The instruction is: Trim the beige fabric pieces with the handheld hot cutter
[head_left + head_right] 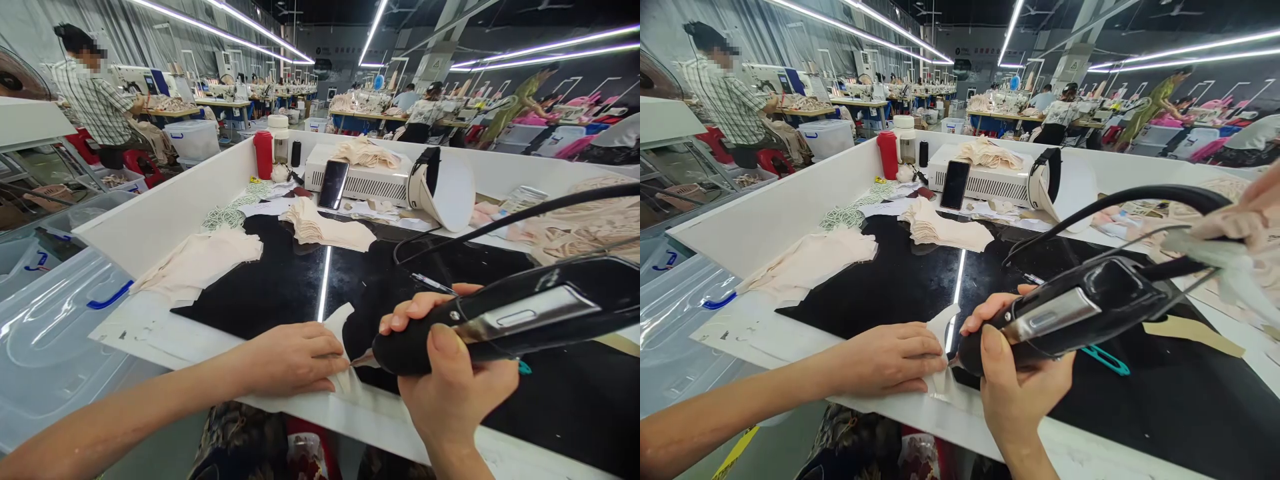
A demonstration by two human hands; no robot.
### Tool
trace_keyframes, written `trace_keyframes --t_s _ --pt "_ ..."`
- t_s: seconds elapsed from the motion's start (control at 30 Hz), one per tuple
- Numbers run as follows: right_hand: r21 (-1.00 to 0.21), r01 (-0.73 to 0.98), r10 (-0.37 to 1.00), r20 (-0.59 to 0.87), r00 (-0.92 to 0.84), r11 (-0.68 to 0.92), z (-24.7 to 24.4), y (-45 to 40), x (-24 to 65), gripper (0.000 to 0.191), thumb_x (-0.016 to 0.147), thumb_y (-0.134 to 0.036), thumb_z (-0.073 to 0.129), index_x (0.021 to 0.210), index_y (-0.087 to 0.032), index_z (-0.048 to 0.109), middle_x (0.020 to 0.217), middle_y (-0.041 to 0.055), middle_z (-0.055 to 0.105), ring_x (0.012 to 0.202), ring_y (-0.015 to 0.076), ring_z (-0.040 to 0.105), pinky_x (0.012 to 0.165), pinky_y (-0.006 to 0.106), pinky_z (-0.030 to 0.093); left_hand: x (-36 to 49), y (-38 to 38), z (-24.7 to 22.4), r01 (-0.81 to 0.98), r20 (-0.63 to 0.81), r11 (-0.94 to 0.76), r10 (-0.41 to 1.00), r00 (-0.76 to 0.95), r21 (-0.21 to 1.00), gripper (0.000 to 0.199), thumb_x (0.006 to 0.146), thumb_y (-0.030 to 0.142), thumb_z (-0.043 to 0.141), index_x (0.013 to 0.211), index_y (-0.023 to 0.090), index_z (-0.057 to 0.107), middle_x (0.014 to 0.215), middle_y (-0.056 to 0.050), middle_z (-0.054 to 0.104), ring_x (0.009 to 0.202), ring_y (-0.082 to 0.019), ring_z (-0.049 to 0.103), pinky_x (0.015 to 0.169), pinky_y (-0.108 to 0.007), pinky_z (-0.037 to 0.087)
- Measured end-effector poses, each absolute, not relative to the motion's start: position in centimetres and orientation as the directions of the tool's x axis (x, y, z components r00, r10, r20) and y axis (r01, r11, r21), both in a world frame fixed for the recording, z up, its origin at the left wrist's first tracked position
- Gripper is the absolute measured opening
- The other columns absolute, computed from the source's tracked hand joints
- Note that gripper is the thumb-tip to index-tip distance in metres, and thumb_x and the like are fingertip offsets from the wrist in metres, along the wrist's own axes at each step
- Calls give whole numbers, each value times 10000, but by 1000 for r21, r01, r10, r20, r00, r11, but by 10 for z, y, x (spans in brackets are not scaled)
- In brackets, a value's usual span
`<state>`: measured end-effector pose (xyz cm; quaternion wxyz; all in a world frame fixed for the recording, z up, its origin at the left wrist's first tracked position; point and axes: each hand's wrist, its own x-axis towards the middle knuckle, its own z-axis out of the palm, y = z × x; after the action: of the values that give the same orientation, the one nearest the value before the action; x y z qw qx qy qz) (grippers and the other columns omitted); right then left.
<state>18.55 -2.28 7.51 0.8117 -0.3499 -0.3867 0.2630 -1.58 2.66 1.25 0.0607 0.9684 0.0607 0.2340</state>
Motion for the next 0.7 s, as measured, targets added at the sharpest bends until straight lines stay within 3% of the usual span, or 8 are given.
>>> trace_keyframes --t_s 0.23,0.7 --pt "-764 -178 699 436 566 621 75 -24 186 497 804 -348 1030 1173 -253 711 803 -48 761 587 168 698 537 305 637 -22 26 10 133 416 -968 213 884 212 330 1237 387 604 1418 168 772 1391 -149 780 1299 -260 753 1232 -381 582" --pt "-765 -163 692 441 572 623 79 -24 185 468 792 -328 1011 1151 -260 719 770 -58 756 565 172 693 516 307 624 -23 25 9 163 371 -960 241 897 227 341 1227 403 622 1436 189 784 1549 -191 731 1464 -302 696 1287 -461 559"
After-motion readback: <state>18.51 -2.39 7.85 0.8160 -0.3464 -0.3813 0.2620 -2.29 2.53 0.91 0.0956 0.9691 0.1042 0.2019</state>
